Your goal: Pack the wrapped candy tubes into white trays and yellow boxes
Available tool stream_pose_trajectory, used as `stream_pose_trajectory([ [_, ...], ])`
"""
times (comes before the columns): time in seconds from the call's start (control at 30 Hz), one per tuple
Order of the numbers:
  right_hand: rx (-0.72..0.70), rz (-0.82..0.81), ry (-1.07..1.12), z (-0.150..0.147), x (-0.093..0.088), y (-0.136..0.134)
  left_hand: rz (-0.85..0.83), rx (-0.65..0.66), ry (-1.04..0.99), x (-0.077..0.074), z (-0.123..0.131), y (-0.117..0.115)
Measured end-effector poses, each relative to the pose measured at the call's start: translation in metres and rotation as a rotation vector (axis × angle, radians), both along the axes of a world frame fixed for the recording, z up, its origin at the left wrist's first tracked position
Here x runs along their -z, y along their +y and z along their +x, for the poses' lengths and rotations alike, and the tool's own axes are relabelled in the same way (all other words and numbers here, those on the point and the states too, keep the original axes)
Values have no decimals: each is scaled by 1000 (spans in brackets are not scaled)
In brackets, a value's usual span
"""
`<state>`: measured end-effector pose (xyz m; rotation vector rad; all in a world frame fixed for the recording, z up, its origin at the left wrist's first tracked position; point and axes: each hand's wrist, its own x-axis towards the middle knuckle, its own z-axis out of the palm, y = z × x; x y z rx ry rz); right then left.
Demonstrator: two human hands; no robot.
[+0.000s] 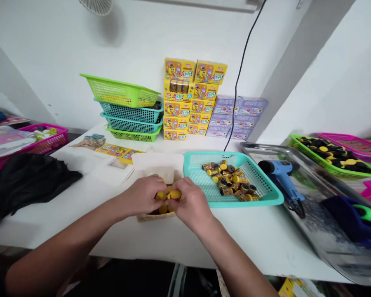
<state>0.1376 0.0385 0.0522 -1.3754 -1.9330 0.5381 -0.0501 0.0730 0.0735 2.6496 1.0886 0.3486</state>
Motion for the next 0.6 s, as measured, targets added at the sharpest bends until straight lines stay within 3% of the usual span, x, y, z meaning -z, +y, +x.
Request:
stream_pose_trajectory([
  [0.2, 77, 114, -114, -1, 8, -5, -8, 49, 193, -4, 2, 0],
  [0.33, 32, 154, -195, -2, 6, 6, -20, 45, 125, -2, -5, 2],
  [0.53, -88, 76, -477, -27, 5, 34, 38, -33, 28, 5, -14, 4],
  [0.6, -94, 139, -483, -29, 6, 35, 86, -78, -12, 7, -19, 1],
])
